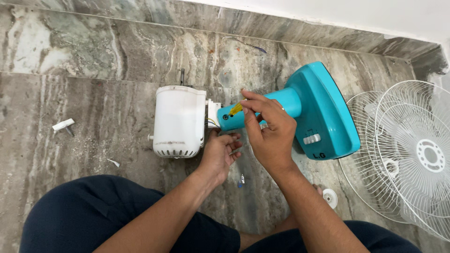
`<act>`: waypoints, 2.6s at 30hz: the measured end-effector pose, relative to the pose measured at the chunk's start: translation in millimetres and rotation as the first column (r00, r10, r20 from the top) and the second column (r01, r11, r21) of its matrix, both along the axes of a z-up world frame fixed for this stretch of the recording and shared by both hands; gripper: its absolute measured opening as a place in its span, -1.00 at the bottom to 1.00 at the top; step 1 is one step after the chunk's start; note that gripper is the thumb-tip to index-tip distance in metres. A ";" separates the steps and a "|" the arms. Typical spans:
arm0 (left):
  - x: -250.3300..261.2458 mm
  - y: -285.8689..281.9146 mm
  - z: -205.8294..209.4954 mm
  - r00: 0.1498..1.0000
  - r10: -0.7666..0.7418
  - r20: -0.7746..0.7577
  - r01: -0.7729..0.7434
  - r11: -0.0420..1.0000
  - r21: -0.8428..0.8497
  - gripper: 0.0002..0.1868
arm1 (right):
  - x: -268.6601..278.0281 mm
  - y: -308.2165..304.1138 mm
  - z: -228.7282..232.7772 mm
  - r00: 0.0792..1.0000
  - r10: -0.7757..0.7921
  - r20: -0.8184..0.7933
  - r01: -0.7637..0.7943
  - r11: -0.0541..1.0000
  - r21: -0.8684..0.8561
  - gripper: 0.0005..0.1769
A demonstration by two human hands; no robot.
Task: The person sits on the floor and disassembles a teal and white electric fan. They remove the rear motor housing cover, then use a yellow screwdriver to unscrew and remove a white plastic component from the fan's neck.
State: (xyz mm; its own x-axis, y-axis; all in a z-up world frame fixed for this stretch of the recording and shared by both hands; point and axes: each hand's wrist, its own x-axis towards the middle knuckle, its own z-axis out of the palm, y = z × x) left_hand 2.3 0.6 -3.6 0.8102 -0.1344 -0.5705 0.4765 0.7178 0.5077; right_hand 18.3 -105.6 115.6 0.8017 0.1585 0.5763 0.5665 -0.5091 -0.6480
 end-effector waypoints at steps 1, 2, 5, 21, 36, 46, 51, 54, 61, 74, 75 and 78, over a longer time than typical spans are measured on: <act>-0.4 0.3 0.3 1.000 -0.002 0.004 0.002 1.000 0.003 -0.44 | -0.1 0.4 -0.2 1.000 0.002 -0.001 -0.002 1.000 0.002 -0.88; -1.0 0.1 1.0 1.000 -0.004 0.008 0.004 1.000 0.006 -0.43 | -0.4 0.5 -0.2 1.000 0.004 0.000 -0.004 1.000 0.000 -0.87; -1.2 0.7 3.1 1.000 -0.010 -0.008 0.010 1.000 0.020 -0.40 | 0.1 -0.5 0.1 1.000 0.005 0.001 -0.005 1.000 -0.005 -0.87; -15.8 -13.2 -3.5 0.994 -0.102 -0.038 0.108 0.951 0.289 -0.25 | 3.9 -3.9 1.1 1.000 0.000 -0.028 0.000 1.000 0.021 -0.86; 25.1 -7.6 -36.8 0.978 -0.175 0.113 0.158 0.977 0.147 -0.52 | 6.2 -8.5 7.4 0.999 -0.005 -0.043 0.006 1.000 0.018 -0.82; 4.9 -19.4 -31.5 0.950 -0.305 -0.074 0.313 0.939 0.147 -0.33 | 13.6 -19.7 6.2 0.997 0.003 -0.071 -0.001 1.000 0.030 -0.83; -0.6 -23.1 -36.6 0.914 -0.316 0.254 -0.090 0.452 0.887 -0.71 | 16.0 -25.1 8.1 0.997 0.014 -0.079 -0.011 0.999 0.035 -0.82; -13.6 -20.3 -30.9 0.842 -0.489 0.226 -0.251 0.015 0.968 -0.40 | 16.7 -29.2 8.4 0.996 0.024 -0.090 -0.019 0.999 0.047 -0.81; 2.0 -20.3 -17.2 0.781 -0.621 0.065 -0.328 -0.319 0.889 -0.15 | 19.6 -30.0 10.4 0.989 0.024 -0.143 -0.012 0.997 0.080 -0.81; -33.3 -48.1 -0.5 0.443 -0.892 -0.085 -0.208 -0.195 0.959 0.03 | 25.2 -35.0 13.5 0.988 0.027 -0.149 -0.017 0.998 0.066 -0.82; -44.3 -49.2 1.6 0.416 -0.908 -0.045 -0.183 -0.133 0.974 -0.01 | 24.0 -36.2 14.6 0.987 0.022 -0.161 -0.012 0.998 0.062 -0.82; -59.0 -47.7 2.6 0.390 -0.921 0.012 -0.170 -0.060 0.984 -0.11 | 23.4 -40.1 15.4 0.983 0.011 -0.182 -0.001 0.999 0.052 -0.81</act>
State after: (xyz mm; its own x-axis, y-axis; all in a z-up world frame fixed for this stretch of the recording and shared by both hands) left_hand -56.7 -47.1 -1.0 0.8553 -0.5177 -0.0198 -0.3957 -0.6775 0.6200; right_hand 41.7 -145.8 131.0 0.8932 0.1373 0.4282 0.4394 -0.4690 -0.7661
